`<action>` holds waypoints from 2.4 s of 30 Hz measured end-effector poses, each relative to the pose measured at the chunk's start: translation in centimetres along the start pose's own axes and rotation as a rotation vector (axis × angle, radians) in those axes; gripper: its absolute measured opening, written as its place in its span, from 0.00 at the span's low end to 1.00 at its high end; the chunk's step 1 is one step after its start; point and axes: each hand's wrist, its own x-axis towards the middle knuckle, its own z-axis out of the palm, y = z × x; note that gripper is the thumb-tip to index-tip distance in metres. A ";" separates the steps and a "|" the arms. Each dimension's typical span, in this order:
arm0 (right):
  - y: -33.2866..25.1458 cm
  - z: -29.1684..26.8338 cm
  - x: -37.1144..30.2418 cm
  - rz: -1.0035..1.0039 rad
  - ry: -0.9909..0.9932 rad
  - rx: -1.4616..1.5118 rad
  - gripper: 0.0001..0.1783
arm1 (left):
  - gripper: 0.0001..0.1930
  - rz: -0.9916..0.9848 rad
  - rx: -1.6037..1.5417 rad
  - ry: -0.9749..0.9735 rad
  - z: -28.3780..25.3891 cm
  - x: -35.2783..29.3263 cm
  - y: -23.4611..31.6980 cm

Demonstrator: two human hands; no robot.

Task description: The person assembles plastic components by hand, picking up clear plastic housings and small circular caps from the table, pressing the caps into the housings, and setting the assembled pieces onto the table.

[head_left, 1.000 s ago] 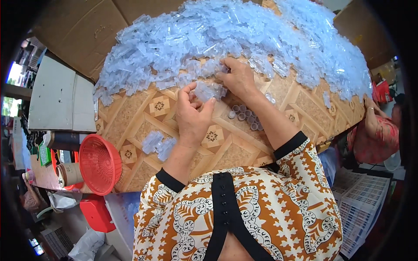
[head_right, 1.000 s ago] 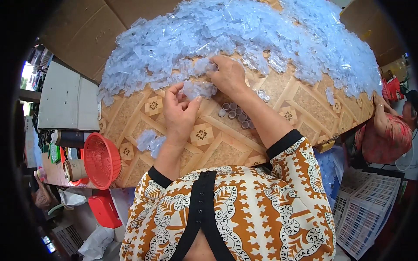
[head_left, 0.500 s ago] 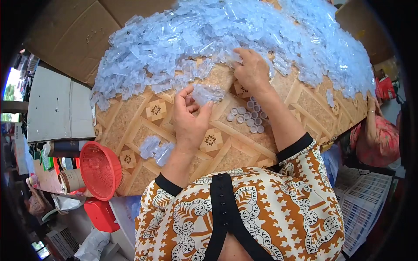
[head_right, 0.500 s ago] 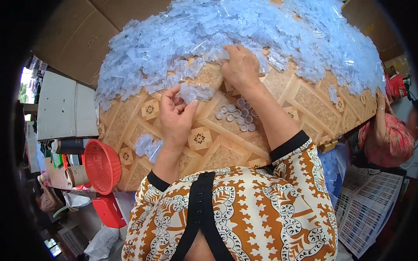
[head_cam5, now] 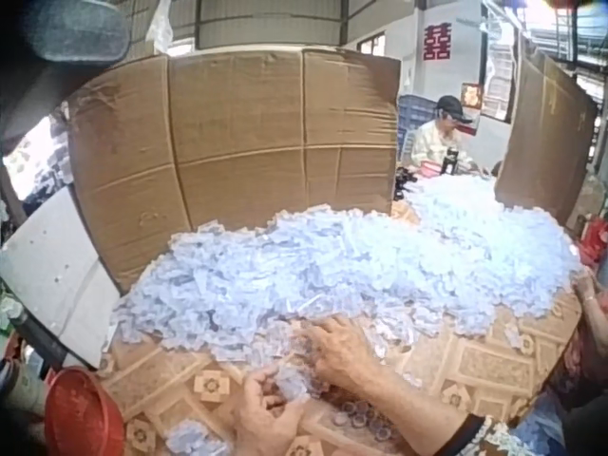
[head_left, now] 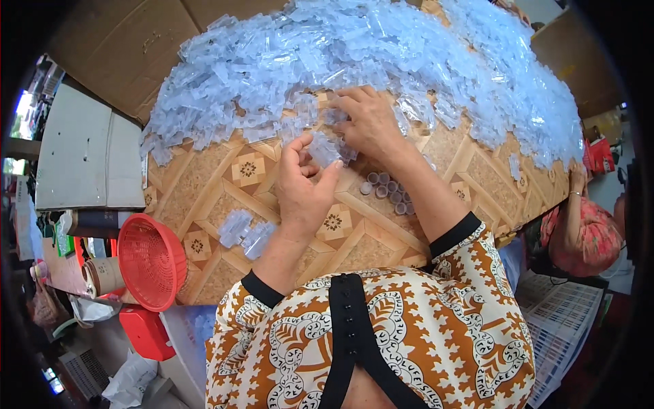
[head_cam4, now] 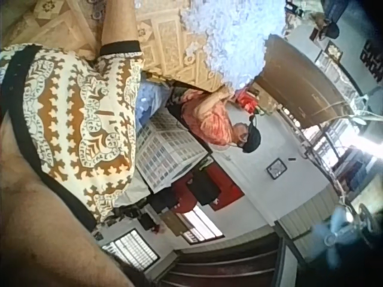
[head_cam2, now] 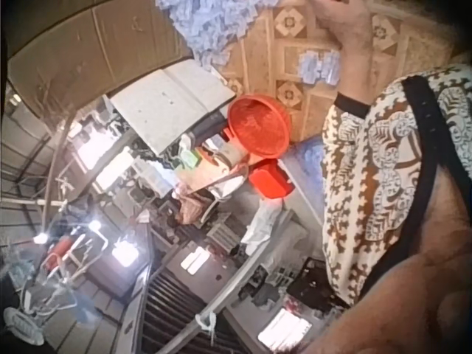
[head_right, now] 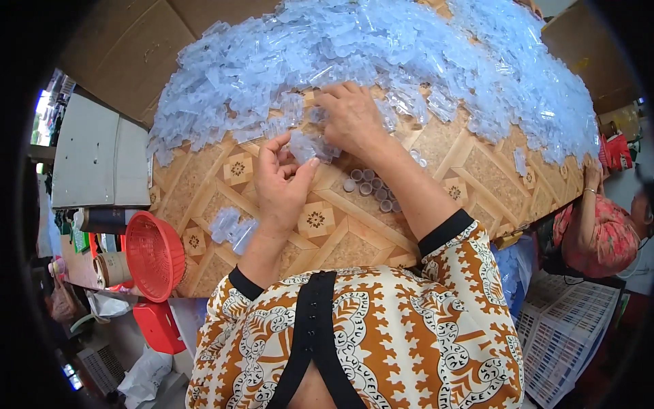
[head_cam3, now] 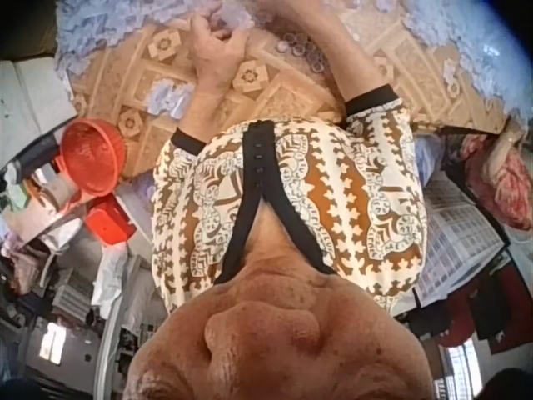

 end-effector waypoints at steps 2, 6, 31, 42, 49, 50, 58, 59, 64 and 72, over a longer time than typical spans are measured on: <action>0.1 0.0 0.1 0.017 -0.001 0.023 0.22 | 0.29 -0.044 -0.014 0.015 -0.2 -0.1 0.1; -0.5 -0.3 0.6 0.026 -0.030 0.021 0.22 | 0.30 -0.121 -0.047 0.016 -0.2 -0.1 0.3; 1.1 0.7 6.7 -0.061 0.179 -0.108 0.29 | 0.29 -0.085 0.119 -0.002 -0.3 -0.3 1.7; 2.2 -1.6 5.6 0.352 -0.139 0.752 0.24 | 0.30 -0.092 0.066 0.007 -0.1 -0.4 1.2; 1.5 -4.2 1.8 0.576 -0.106 1.524 0.26 | 0.30 -0.135 -0.062 0.013 -0.2 -0.5 1.1; 1.3 -4.3 1.3 0.564 -0.112 1.647 0.28 | 0.30 -0.137 -0.057 0.001 0.0 -0.5 0.9; -1.3 -3.8 -0.8 0.631 -0.213 1.806 0.32 | 0.32 0.028 -0.246 -0.015 0.3 -0.7 1.0; -1.5 -3.6 -0.9 0.617 -0.239 1.819 0.32 | 0.32 0.023 -0.241 -0.015 0.3 -0.6 1.3; -4.1 -3.8 -1.3 0.711 -0.164 1.780 0.27 | 0.32 0.044 -0.267 -0.010 0.2 -0.7 1.5; -5.4 -3.2 -2.0 0.682 -0.143 1.601 0.13 | 0.31 0.119 -0.224 -0.017 0.0 -1.1 1.2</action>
